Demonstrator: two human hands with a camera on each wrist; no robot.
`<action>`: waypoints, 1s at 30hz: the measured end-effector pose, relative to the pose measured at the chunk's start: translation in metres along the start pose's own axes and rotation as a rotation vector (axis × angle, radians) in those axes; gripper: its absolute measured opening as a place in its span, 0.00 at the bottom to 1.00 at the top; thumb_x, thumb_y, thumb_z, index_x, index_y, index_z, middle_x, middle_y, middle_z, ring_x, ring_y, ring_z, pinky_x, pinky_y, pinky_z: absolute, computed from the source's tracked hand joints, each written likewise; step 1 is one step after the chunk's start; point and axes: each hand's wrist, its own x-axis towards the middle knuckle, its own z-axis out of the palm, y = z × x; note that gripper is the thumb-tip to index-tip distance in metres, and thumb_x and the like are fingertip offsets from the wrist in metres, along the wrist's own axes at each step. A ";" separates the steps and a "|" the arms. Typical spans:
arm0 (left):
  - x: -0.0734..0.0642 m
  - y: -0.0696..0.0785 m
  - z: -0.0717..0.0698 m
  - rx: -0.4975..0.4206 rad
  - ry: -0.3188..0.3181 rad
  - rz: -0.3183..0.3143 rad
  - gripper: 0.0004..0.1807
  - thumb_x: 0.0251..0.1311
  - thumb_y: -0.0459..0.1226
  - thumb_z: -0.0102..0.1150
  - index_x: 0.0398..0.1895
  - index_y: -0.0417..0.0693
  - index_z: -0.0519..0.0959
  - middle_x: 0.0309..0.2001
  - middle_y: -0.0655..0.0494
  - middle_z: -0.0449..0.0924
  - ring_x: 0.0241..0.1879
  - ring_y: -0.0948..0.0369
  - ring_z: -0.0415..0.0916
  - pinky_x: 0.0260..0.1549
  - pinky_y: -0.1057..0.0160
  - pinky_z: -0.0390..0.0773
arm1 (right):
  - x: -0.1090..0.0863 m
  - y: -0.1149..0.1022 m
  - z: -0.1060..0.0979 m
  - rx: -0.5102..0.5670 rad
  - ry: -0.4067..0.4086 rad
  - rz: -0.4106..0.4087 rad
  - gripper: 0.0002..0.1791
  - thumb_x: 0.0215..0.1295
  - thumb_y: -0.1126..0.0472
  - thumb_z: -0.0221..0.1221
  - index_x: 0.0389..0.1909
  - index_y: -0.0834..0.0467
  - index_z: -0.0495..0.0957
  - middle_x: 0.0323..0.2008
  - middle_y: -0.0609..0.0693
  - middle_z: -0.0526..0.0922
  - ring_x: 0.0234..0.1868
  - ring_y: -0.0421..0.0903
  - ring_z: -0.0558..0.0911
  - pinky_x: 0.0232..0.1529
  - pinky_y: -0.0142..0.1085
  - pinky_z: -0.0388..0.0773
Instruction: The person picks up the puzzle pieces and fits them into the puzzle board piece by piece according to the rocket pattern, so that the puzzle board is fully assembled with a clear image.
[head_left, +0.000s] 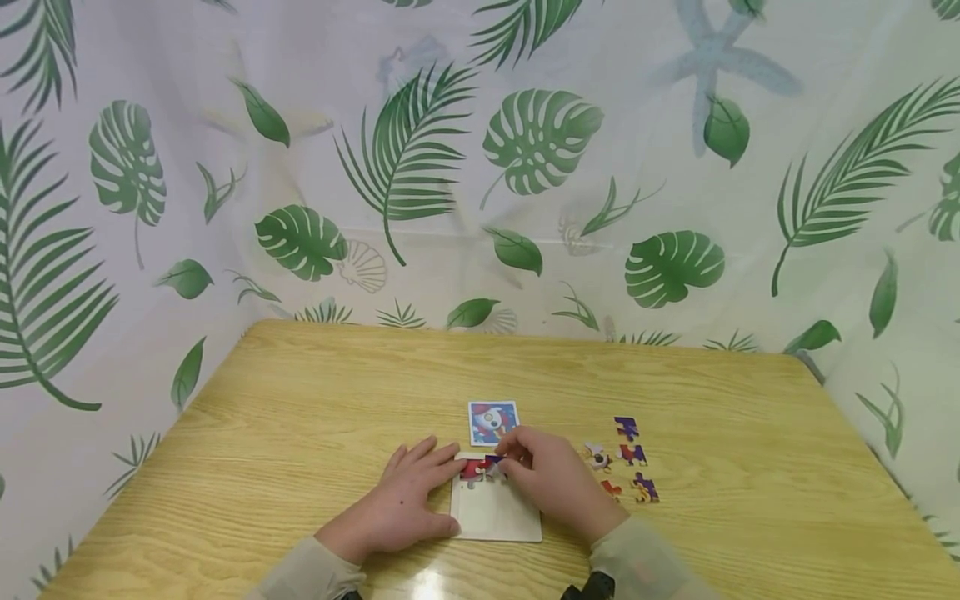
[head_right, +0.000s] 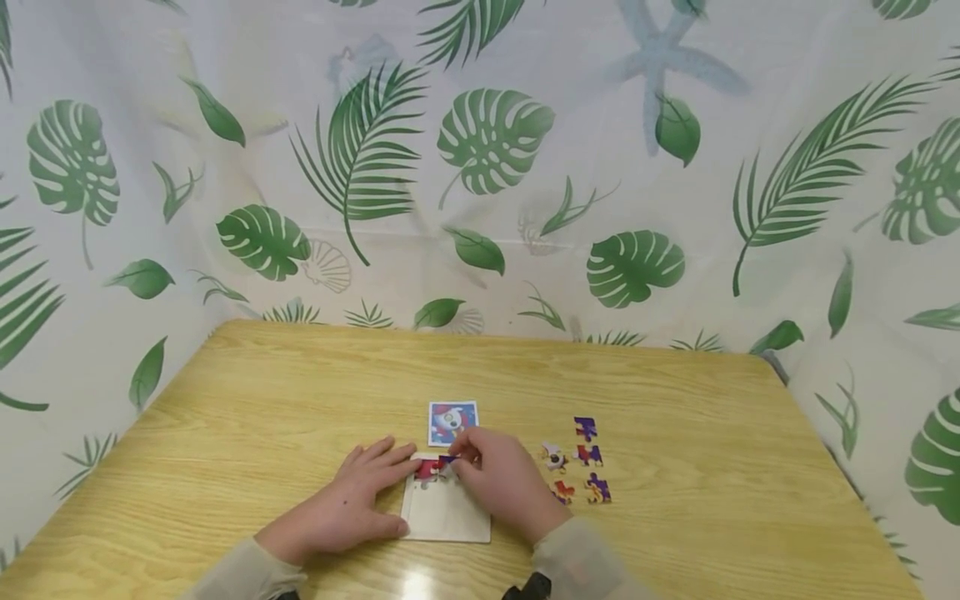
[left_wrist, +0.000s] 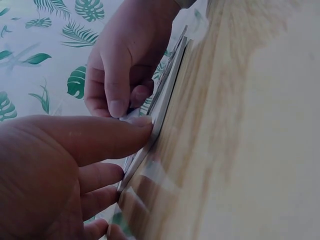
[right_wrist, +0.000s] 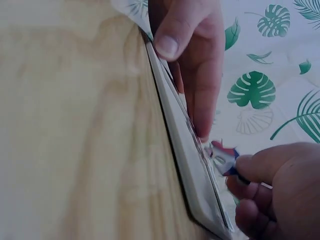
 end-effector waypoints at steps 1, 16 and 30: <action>0.000 0.000 0.000 0.001 0.001 0.002 0.43 0.56 0.50 0.70 0.75 0.49 0.68 0.77 0.52 0.58 0.78 0.45 0.42 0.71 0.34 0.34 | 0.000 -0.002 0.001 -0.012 -0.008 -0.005 0.03 0.69 0.58 0.64 0.39 0.46 0.82 0.30 0.37 0.79 0.31 0.40 0.75 0.35 0.37 0.75; 0.000 0.001 0.001 -0.002 -0.003 0.000 0.43 0.56 0.50 0.70 0.75 0.50 0.68 0.77 0.53 0.58 0.78 0.46 0.42 0.71 0.35 0.34 | -0.004 -0.003 0.003 -0.183 -0.085 -0.089 0.10 0.63 0.54 0.68 0.45 0.46 0.84 0.39 0.39 0.75 0.37 0.40 0.73 0.41 0.40 0.74; 0.002 0.000 0.002 0.008 -0.004 -0.011 0.43 0.56 0.50 0.69 0.76 0.51 0.67 0.78 0.53 0.58 0.78 0.46 0.42 0.71 0.35 0.34 | -0.005 -0.005 0.004 -0.209 -0.025 -0.076 0.09 0.63 0.56 0.67 0.44 0.49 0.85 0.37 0.40 0.75 0.33 0.39 0.72 0.35 0.35 0.73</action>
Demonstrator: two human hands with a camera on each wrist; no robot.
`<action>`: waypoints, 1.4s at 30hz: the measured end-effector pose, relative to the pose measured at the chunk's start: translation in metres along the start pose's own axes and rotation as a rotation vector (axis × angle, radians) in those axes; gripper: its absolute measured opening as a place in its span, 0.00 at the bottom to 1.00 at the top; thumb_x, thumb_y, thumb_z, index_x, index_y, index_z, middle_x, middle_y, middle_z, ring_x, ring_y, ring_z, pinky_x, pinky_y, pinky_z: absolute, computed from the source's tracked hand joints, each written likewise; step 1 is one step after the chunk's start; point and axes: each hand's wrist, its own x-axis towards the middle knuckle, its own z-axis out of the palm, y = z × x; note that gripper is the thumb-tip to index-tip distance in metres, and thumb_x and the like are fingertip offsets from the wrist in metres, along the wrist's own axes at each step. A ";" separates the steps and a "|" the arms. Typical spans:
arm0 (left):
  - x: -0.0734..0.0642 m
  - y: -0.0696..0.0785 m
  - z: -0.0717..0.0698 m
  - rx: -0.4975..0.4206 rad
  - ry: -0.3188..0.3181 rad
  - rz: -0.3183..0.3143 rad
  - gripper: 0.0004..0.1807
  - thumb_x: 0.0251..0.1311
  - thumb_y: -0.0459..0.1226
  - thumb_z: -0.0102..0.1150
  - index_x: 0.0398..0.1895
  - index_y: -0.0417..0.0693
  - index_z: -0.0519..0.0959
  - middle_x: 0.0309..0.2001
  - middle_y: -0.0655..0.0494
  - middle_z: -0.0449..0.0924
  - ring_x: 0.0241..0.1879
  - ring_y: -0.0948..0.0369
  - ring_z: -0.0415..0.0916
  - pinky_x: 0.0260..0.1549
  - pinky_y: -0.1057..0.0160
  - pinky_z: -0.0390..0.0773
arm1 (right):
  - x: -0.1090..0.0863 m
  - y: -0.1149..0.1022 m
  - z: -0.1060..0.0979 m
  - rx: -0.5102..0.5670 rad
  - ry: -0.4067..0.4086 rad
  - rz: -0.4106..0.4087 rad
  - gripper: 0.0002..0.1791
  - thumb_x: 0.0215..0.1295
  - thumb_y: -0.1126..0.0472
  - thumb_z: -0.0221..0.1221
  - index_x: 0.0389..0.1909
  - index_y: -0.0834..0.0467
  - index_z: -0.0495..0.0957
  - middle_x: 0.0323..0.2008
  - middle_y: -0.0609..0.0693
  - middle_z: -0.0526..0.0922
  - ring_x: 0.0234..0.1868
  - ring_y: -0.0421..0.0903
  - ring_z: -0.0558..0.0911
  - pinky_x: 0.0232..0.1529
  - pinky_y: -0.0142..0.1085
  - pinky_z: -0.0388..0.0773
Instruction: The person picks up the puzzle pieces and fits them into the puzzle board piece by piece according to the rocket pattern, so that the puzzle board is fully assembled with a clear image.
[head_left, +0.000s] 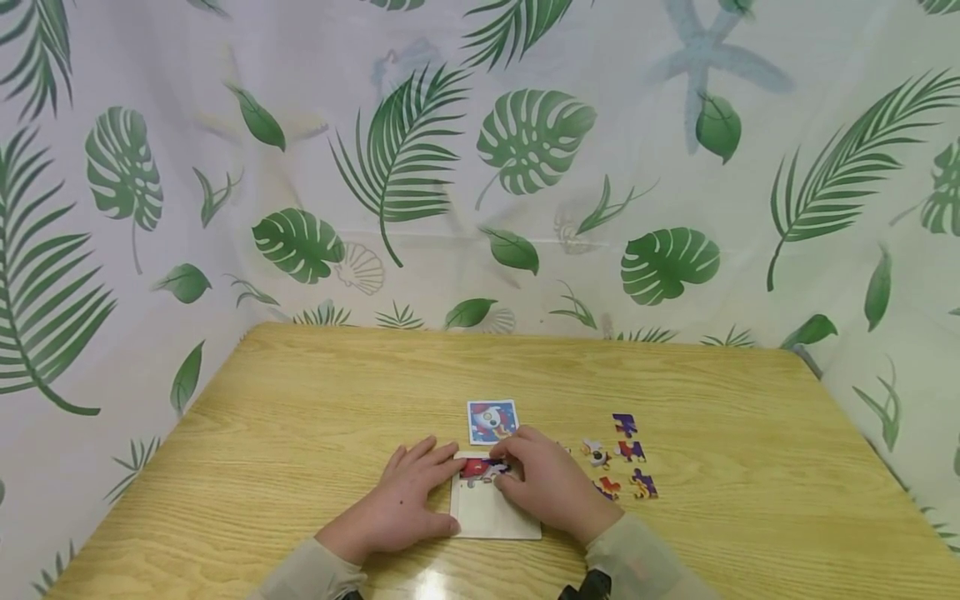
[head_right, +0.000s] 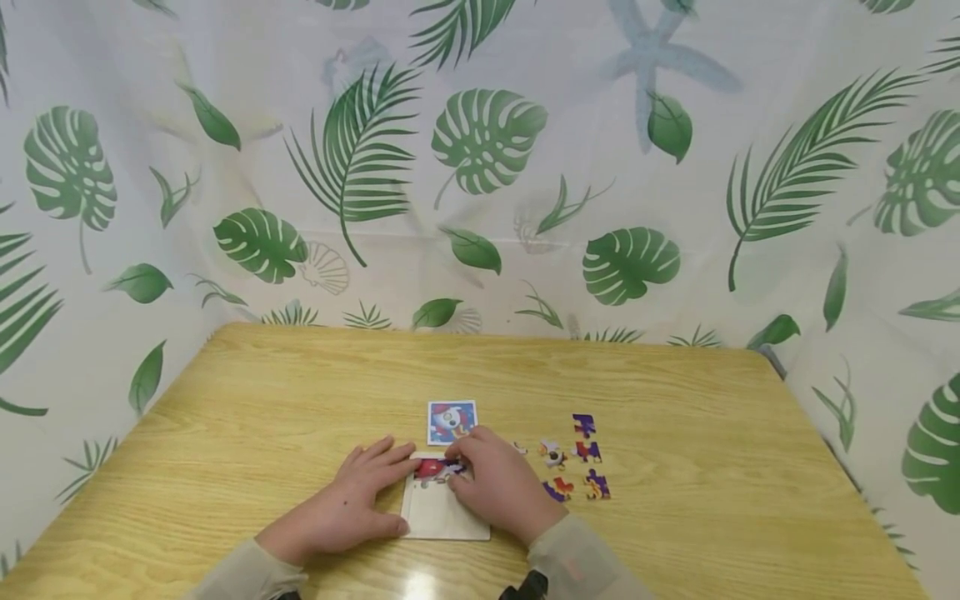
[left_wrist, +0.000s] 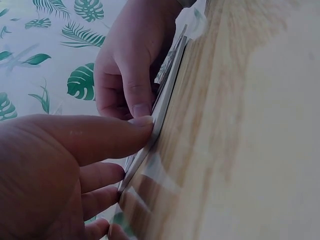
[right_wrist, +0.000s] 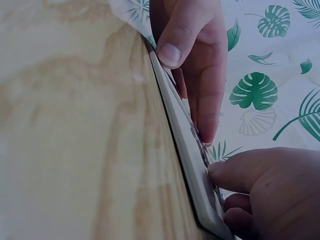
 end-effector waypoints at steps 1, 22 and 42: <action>0.000 0.000 0.000 0.000 0.001 0.000 0.43 0.57 0.50 0.69 0.76 0.51 0.67 0.78 0.53 0.58 0.78 0.46 0.42 0.71 0.35 0.34 | 0.000 0.000 0.000 -0.004 0.001 0.001 0.09 0.63 0.56 0.67 0.44 0.48 0.85 0.36 0.40 0.75 0.32 0.39 0.72 0.35 0.35 0.73; -0.002 0.004 0.001 -0.003 -0.018 0.036 0.42 0.59 0.51 0.67 0.77 0.61 0.65 0.79 0.51 0.54 0.78 0.43 0.39 0.70 0.32 0.32 | 0.000 0.001 0.001 -0.017 0.023 0.003 0.10 0.63 0.57 0.68 0.44 0.50 0.84 0.36 0.40 0.75 0.32 0.39 0.72 0.34 0.35 0.72; 0.001 0.006 0.004 0.047 -0.009 0.022 0.43 0.57 0.54 0.68 0.77 0.56 0.66 0.79 0.50 0.54 0.79 0.44 0.39 0.70 0.33 0.33 | -0.003 0.005 -0.003 0.073 -0.012 -0.029 0.10 0.65 0.58 0.66 0.46 0.49 0.84 0.36 0.40 0.76 0.33 0.38 0.73 0.35 0.35 0.75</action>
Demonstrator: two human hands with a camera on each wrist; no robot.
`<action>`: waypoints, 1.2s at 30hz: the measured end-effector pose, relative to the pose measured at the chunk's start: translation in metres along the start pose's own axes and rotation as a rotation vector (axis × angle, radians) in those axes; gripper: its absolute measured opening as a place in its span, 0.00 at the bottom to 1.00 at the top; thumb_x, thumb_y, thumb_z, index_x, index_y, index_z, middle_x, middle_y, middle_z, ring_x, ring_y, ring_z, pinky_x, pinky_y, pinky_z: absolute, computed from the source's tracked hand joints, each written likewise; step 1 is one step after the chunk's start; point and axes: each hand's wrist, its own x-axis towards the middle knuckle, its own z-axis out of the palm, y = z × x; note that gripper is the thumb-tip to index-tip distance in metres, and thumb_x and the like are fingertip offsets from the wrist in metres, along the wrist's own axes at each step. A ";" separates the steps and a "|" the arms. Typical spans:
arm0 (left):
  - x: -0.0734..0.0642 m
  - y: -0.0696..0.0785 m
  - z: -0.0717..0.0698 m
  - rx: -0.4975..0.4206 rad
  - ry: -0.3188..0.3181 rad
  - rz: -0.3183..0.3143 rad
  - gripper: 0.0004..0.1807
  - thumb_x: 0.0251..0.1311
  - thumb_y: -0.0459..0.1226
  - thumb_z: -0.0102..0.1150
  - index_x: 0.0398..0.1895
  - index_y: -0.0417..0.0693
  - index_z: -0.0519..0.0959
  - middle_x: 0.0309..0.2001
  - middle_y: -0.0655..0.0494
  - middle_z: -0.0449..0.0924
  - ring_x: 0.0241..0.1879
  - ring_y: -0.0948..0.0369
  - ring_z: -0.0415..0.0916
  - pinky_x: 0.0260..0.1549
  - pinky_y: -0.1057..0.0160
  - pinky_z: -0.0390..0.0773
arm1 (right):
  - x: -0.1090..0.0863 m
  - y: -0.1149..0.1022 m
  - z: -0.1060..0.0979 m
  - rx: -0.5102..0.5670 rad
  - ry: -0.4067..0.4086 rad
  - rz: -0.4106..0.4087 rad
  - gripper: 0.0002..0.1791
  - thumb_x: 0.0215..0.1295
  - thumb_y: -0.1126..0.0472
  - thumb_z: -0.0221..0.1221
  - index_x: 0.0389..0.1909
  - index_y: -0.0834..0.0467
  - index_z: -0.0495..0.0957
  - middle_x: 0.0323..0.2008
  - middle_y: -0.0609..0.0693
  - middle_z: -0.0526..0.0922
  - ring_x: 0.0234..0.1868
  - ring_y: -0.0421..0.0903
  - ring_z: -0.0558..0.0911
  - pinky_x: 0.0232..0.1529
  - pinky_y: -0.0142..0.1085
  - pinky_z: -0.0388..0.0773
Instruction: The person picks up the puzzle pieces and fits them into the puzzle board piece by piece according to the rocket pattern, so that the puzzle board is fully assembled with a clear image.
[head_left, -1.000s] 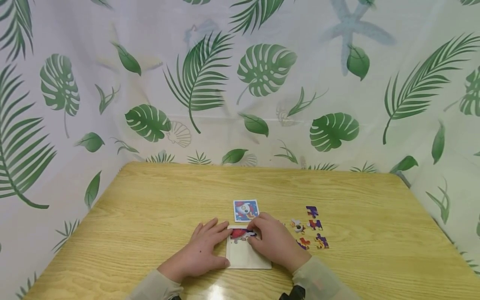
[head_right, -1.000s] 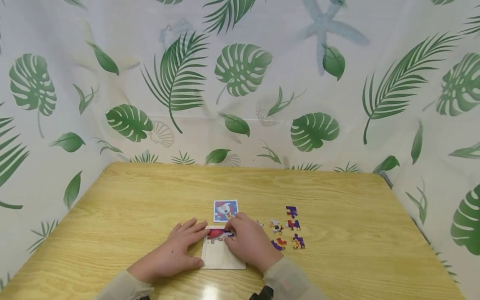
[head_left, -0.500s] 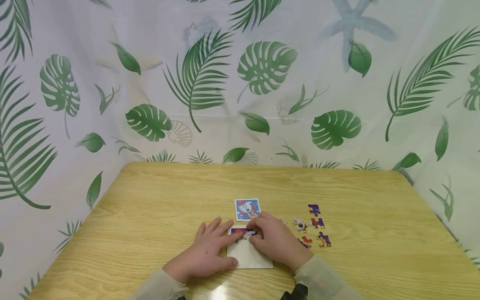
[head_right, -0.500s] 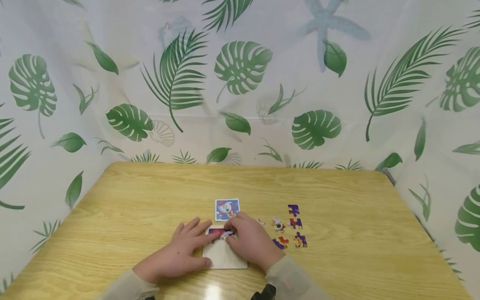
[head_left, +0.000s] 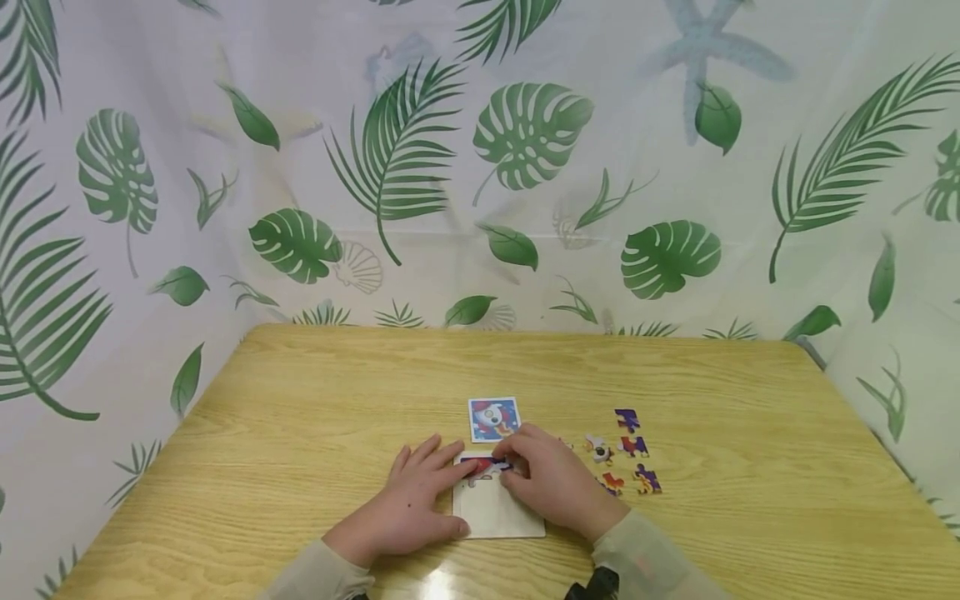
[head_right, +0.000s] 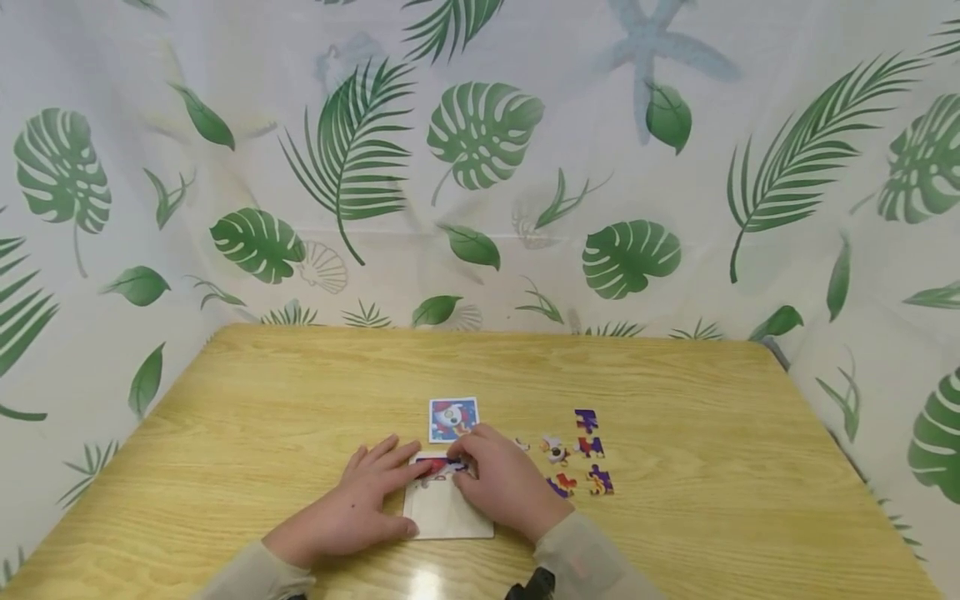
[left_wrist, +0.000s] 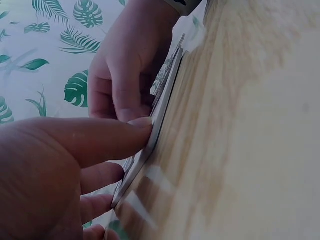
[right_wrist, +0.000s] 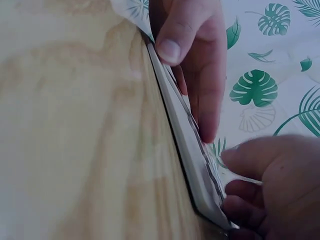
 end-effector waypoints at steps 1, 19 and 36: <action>0.000 0.000 0.000 -0.005 0.001 -0.004 0.44 0.57 0.54 0.68 0.77 0.56 0.66 0.79 0.50 0.54 0.79 0.44 0.39 0.70 0.34 0.33 | -0.001 0.000 -0.002 0.017 -0.004 0.000 0.10 0.66 0.58 0.66 0.47 0.48 0.84 0.37 0.39 0.77 0.34 0.39 0.73 0.36 0.35 0.75; -0.001 -0.003 -0.002 -0.038 0.012 0.008 0.43 0.55 0.51 0.71 0.76 0.58 0.67 0.79 0.48 0.54 0.78 0.45 0.40 0.71 0.34 0.33 | -0.021 0.091 -0.091 -0.059 0.193 0.161 0.17 0.73 0.57 0.60 0.58 0.59 0.80 0.50 0.54 0.79 0.47 0.53 0.78 0.48 0.52 0.78; -0.001 -0.001 -0.002 -0.031 -0.002 -0.016 0.43 0.55 0.51 0.70 0.76 0.59 0.67 0.79 0.49 0.53 0.79 0.46 0.39 0.71 0.36 0.31 | -0.037 0.138 -0.100 -0.073 0.138 0.227 0.21 0.71 0.56 0.61 0.61 0.61 0.80 0.42 0.52 0.76 0.40 0.48 0.74 0.42 0.46 0.74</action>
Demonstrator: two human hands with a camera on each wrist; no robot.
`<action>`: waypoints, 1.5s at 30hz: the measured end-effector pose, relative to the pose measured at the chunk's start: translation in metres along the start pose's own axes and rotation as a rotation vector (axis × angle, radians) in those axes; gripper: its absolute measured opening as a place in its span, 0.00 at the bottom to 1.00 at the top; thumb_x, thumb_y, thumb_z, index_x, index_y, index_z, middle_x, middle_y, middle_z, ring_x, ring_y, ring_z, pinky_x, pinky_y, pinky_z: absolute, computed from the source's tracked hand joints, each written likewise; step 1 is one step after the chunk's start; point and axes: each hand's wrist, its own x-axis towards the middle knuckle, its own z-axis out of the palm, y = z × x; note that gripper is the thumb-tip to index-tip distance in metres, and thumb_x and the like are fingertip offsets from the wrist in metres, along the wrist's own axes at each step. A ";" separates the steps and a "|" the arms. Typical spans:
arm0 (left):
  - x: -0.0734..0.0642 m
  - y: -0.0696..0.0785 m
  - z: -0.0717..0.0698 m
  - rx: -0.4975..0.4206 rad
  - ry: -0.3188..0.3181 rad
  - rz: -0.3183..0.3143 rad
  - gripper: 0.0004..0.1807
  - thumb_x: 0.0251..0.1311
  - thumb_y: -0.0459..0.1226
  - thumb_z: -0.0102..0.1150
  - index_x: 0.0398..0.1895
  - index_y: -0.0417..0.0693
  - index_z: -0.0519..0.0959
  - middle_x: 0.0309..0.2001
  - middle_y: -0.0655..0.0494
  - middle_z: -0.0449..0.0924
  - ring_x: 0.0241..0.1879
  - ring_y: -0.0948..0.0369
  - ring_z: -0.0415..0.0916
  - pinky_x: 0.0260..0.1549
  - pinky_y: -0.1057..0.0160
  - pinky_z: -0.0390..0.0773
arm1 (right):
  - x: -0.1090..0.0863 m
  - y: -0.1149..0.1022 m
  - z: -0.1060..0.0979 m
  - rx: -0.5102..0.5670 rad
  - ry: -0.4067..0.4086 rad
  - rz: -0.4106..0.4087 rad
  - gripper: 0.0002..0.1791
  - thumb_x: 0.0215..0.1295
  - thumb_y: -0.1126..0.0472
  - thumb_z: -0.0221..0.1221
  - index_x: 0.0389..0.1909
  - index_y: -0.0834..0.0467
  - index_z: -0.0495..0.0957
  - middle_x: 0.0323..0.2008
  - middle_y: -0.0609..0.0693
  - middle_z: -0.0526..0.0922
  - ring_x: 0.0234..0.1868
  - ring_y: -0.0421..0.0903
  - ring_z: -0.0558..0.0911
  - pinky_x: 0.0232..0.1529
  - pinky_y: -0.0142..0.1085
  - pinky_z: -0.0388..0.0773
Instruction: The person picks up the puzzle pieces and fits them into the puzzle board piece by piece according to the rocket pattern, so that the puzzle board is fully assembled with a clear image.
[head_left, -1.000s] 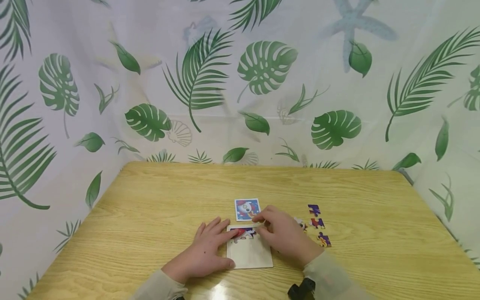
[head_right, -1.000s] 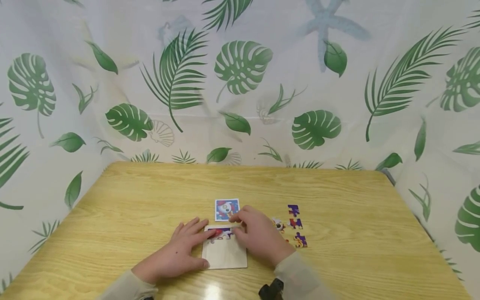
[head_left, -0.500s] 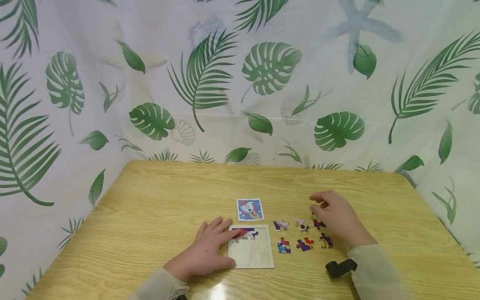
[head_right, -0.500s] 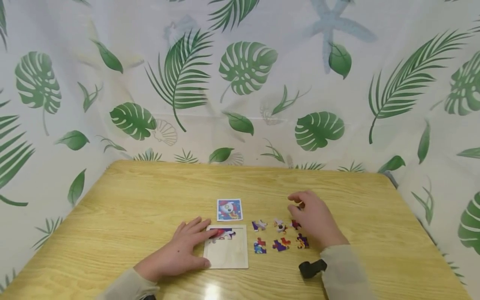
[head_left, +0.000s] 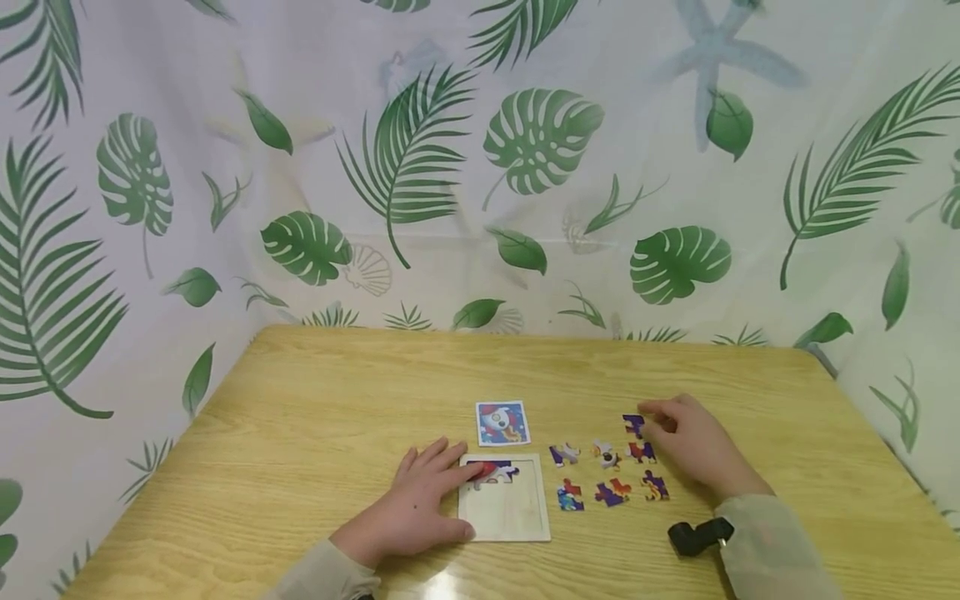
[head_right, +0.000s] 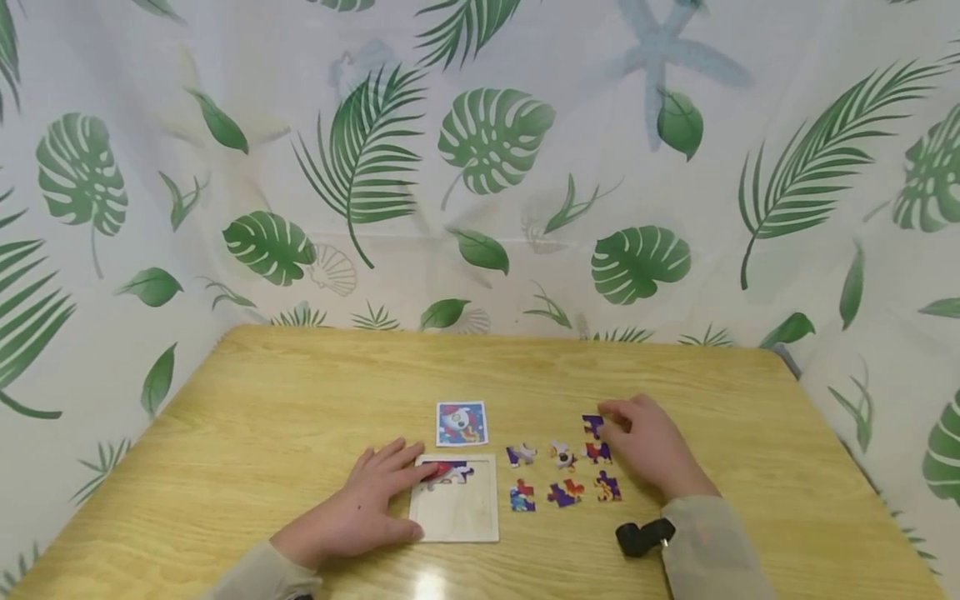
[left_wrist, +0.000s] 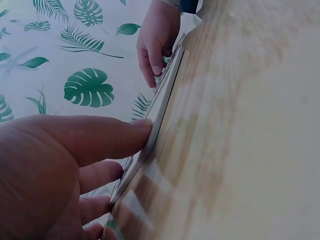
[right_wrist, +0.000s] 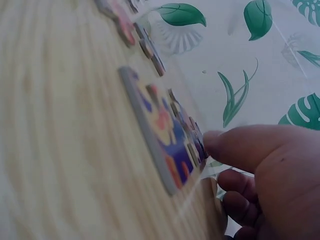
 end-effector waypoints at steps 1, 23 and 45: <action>0.000 0.000 0.000 -0.001 -0.001 0.000 0.43 0.55 0.52 0.70 0.76 0.59 0.67 0.79 0.49 0.53 0.79 0.46 0.39 0.71 0.36 0.31 | 0.000 0.001 0.001 -0.010 0.000 -0.005 0.21 0.71 0.56 0.62 0.61 0.61 0.80 0.41 0.52 0.75 0.39 0.48 0.74 0.41 0.45 0.73; 0.002 -0.003 -0.001 0.009 0.008 0.012 0.44 0.55 0.52 0.70 0.76 0.59 0.66 0.79 0.49 0.53 0.79 0.46 0.39 0.71 0.37 0.31 | 0.004 -0.052 0.022 0.289 0.105 0.083 0.11 0.76 0.50 0.57 0.47 0.53 0.79 0.38 0.51 0.81 0.34 0.50 0.76 0.34 0.41 0.75; -0.001 -0.003 0.002 0.007 0.016 0.019 0.43 0.56 0.53 0.69 0.76 0.60 0.67 0.79 0.49 0.53 0.79 0.45 0.40 0.71 0.35 0.33 | -0.007 -0.127 0.074 0.033 -0.117 -0.153 0.04 0.69 0.56 0.65 0.43 0.45 0.84 0.33 0.34 0.77 0.31 0.37 0.74 0.35 0.35 0.75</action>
